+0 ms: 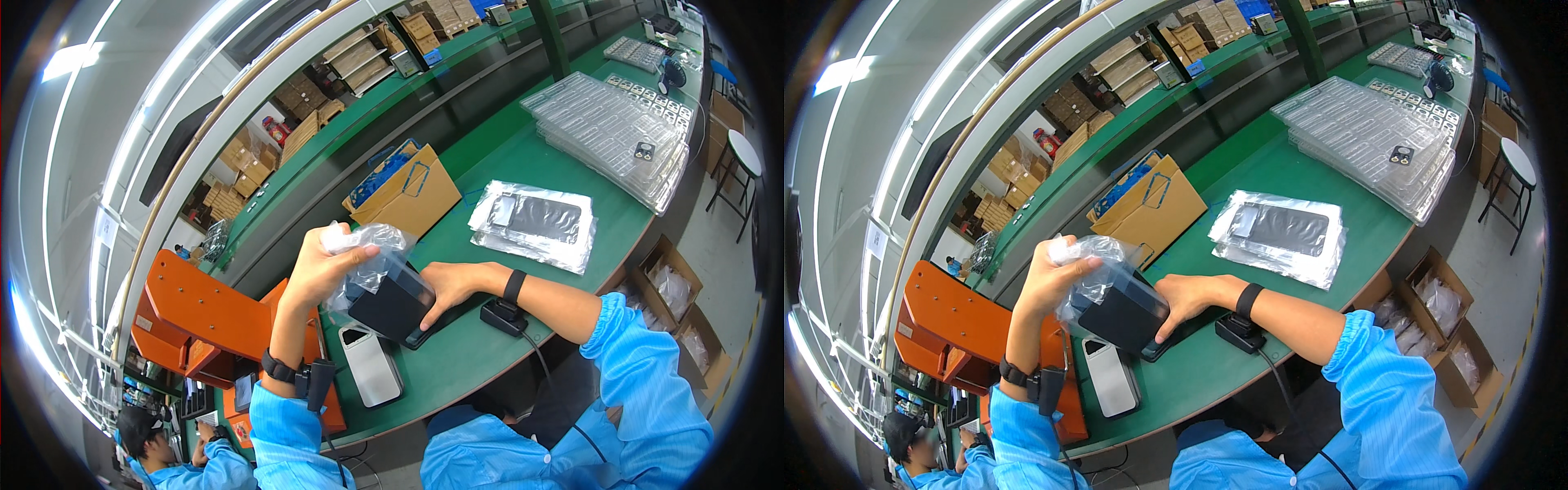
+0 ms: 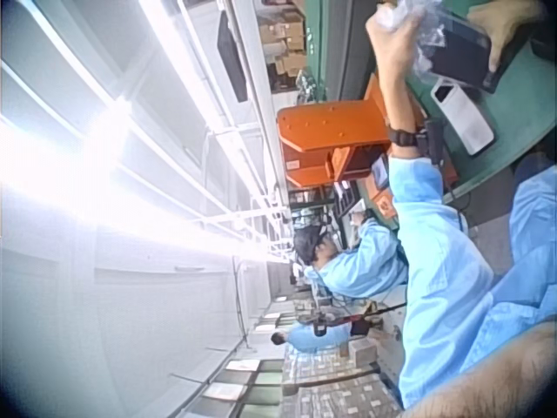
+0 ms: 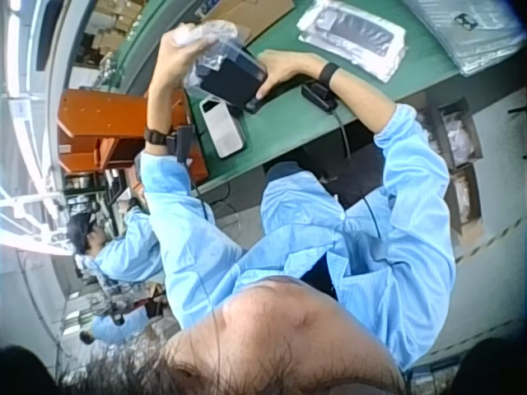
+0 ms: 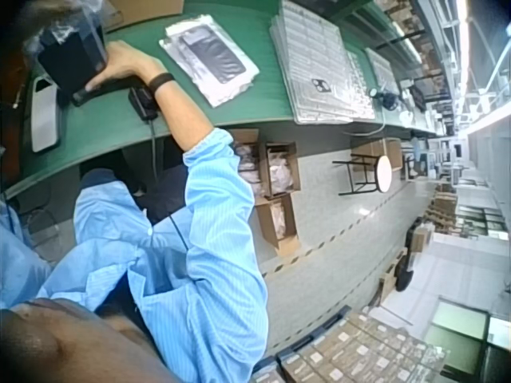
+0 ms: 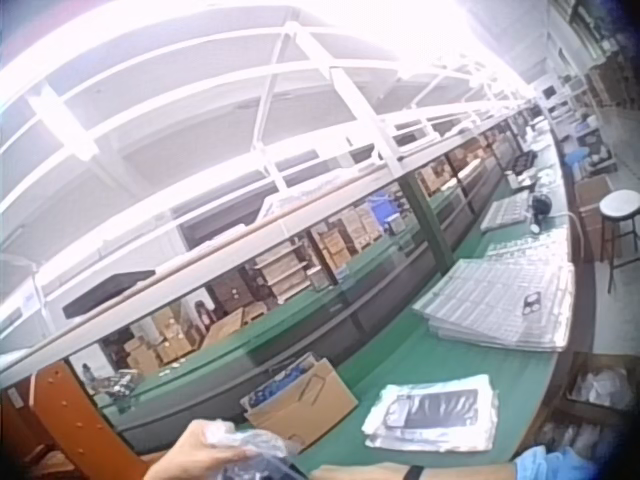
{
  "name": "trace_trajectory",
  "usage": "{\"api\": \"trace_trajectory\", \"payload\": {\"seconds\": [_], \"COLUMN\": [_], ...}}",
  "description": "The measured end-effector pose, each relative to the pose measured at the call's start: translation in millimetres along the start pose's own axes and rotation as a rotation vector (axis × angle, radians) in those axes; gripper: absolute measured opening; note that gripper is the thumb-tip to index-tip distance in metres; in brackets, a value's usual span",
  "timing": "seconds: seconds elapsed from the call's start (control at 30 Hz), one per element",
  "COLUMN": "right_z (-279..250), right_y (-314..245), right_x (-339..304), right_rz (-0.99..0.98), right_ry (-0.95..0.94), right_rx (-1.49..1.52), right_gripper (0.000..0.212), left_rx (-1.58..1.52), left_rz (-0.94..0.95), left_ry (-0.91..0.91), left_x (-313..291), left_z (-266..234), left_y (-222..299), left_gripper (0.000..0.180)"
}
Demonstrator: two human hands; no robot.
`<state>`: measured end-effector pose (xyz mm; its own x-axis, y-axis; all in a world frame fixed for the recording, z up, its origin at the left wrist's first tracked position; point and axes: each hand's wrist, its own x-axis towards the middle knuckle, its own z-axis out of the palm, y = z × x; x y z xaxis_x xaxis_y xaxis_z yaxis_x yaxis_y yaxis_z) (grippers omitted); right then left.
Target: The person is sorting phone cases from boxes on the floor, inspecting them, and placing them into individual plastic bags on a workbench.
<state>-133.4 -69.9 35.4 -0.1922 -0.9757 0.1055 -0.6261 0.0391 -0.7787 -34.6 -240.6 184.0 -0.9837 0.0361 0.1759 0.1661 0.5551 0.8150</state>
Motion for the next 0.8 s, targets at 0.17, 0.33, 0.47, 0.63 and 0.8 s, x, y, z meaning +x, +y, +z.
{"api": "trace_trajectory", "payload": {"seconds": [0.17,0.33,0.47,0.63,0.8], "right_z": [3.5,0.3,0.8,-3.9,-1.0], "right_y": [6.0,1.5,7.1,4.7,1.7], "right_x": [2.7,1.7,1.1,1.8,0.5], "right_rz": [-0.040,0.017,-0.026,-0.049,-0.027], "right_ry": [0.018,-0.006,0.010,0.028,-0.008], "right_rx": [0.074,0.036,0.098,0.115,0.090], "right_gripper": [0.058,0.060,0.061,0.059,0.062], "left_rx": [0.087,0.337,0.313,0.238,0.192], "left_rz": [0.008,0.012,0.047,0.051,0.086], "left_ry": [0.050,0.009,-0.018,-0.013,0.025], "left_x": [1.9,9.1,11.1,16.1,11.2], "left_z": [-6.9,-21.3,-18.7,-20.6,-24.2], "left_y": [9.3,20.4,24.3,8.9,0.8], "left_gripper": [0.034,0.029,0.028,0.024,0.030]}}
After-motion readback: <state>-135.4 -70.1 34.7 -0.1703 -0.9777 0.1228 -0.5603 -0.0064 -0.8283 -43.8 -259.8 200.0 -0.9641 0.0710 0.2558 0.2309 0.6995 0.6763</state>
